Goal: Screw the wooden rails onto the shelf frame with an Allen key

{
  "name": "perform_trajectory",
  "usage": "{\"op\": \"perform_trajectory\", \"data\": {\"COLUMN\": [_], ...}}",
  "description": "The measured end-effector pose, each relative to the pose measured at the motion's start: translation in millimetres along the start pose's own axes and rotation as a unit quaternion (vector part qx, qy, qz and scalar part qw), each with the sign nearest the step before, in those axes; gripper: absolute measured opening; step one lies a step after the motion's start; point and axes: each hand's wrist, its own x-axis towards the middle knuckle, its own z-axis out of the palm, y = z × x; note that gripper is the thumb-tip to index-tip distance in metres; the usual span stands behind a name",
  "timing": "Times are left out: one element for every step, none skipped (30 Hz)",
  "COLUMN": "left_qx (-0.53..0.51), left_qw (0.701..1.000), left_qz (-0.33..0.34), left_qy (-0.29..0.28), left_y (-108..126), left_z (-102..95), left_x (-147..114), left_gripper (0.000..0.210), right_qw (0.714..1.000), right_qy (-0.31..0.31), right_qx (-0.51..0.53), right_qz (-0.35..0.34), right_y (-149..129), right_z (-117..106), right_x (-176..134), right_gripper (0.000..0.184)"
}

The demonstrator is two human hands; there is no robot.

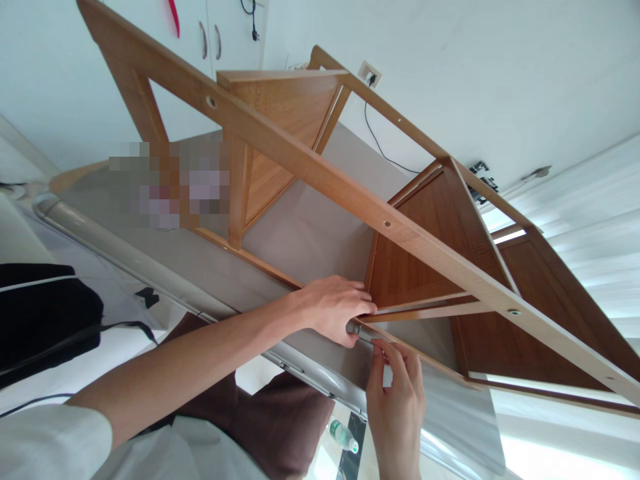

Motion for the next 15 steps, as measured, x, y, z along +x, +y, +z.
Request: {"op": "perform_trajectory", "data": {"left_qx": [0.001,0.002,0.003,0.004,0.005,0.005,0.004,0.004,0.006,0.008,0.01,0.013,0.014,0.016,0.017], "left_qw": [1.0,1.0,1.0,1.0,1.0,1.0,1.0,1.0,1.0,1.0,1.0,1.0,1.0,1.0,1.0], "left_qz": [0.0,0.0,0.0,0.0,0.0,-0.001,0.0,0.0,0.001,0.002,0.004,0.005,0.006,0.006,0.007], "left_qy": [0.001,0.003,0.004,0.005,0.005,0.005,0.004,0.003,0.003,0.002,0.002,0.003,0.004,0.005,0.006], "left_y": [0.0,-0.1,-0.2,-0.4,-0.6,-0.8,-1.1,-1.3,-1.5,-1.5,-1.6,-1.5,-1.4,-1.2,-1.1], "left_z": [0.1,0.2,0.5,0.7,1.1,1.4,1.8,2.1,2.4,2.6,2.7,2.7,2.6,2.5,2.3], "left_x": [0.1,0.0,-0.1,-0.3,-0.4,-0.5,-0.5,-0.5,-0.3,-0.2,0.0,0.2,0.3,0.4,0.5], "left_gripper": [0.035,0.034,0.034,0.034,0.034,0.034,0.035,0.036,0.036,0.036,0.036,0.035,0.035,0.035,0.034], "right_qw": [1.0,1.0,1.0,1.0,1.0,1.0,1.0,1.0,1.0,1.0,1.0,1.0,1.0,1.0,1.0], "right_qy": [-0.001,-0.002,-0.002,-0.002,-0.002,-0.003,-0.004,-0.005,-0.006,-0.008,-0.008,-0.009,-0.01,-0.011,-0.011], "right_qx": [-0.001,0.0,0.001,0.002,0.003,0.004,0.005,0.005,0.004,0.003,0.003,0.003,0.003,0.003,0.003], "right_qz": [0.001,0.001,0.0,-0.001,-0.001,-0.002,-0.001,0.0,0.002,0.004,0.007,0.009,0.012,0.014,0.016], "right_y": [0.5,0.8,1.0,1.0,1.0,0.9,0.8,0.7,0.7,0.6,0.6,0.7,0.7,0.6,0.5], "right_z": [0.0,-0.1,-0.2,-0.3,-0.4,-0.5,-0.6,-0.7,-0.8,-1.0,-1.1,-1.1,-1.1,-1.1,-1.0], "right_x": [-0.3,-0.4,-0.4,-0.1,0.2,0.6,0.9,1.2,1.3,1.3,1.1,0.8,0.6,0.4,0.3], "right_gripper": [0.021,0.022,0.022,0.022,0.022,0.022,0.022,0.022,0.022,0.022,0.022,0.022,0.022,0.022,0.021]}}
